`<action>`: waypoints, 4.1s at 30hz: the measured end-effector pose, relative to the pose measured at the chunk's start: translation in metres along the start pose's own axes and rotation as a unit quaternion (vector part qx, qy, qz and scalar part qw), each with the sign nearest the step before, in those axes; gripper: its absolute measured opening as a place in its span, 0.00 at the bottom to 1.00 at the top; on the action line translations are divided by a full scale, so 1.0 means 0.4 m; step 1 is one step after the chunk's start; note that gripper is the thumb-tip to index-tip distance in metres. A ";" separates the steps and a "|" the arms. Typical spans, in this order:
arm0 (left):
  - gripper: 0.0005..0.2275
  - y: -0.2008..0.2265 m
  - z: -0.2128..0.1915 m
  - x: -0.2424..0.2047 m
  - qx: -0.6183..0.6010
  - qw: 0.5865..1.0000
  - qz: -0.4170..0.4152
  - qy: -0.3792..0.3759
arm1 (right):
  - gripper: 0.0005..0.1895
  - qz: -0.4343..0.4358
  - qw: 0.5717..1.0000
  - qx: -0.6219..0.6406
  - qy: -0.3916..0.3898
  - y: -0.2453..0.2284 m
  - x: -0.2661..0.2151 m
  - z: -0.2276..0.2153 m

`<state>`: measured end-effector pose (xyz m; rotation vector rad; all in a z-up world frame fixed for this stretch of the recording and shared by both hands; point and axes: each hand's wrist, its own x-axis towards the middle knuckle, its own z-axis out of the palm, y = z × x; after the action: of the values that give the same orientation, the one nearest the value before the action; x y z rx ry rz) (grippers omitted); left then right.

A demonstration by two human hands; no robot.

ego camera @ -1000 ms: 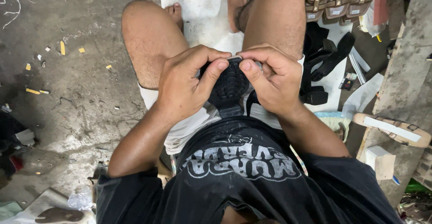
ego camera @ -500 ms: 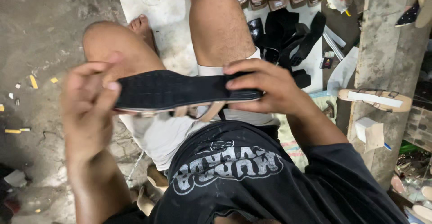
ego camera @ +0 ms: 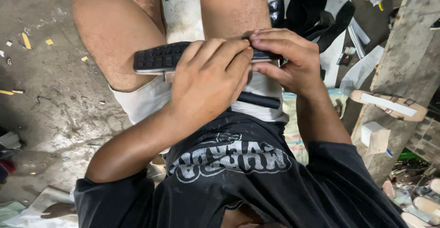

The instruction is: The person sits on the floor and assembles a beige strappy sandal by attaching a black rubber sole to the upper using a handheld heat tool. They repeatedly press the sole onto the sandal, adjust the straps, and inspect the fit before placing the finished sandal aside.

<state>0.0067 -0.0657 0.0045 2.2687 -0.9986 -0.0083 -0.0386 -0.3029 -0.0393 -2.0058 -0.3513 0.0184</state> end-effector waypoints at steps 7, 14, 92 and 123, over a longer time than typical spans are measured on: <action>0.06 -0.032 0.045 0.024 -0.012 1.000 0.008 -0.019 | 0.19 0.001 1.000 -0.007 -0.011 0.030 -0.003 -0.018; 0.05 -0.056 0.037 0.026 -0.119 0.993 -0.017 0.006 | 0.20 0.003 0.992 0.128 -0.020 0.079 -0.014 -0.044; 0.13 -0.074 -0.091 -0.124 -0.295 0.925 -0.098 0.218 | 0.07 -0.064 0.992 -0.054 -0.096 -0.236 0.209 0.057; 0.23 -0.137 -0.072 -0.163 -0.236 0.950 -0.074 0.192 | 0.13 -0.121 0.990 -0.072 -0.019 -0.278 0.161 0.066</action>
<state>0.0035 0.0210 -0.0195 1.8039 -0.5472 0.1136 -0.0078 -0.2181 0.0560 -2.0933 -0.6334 -0.1252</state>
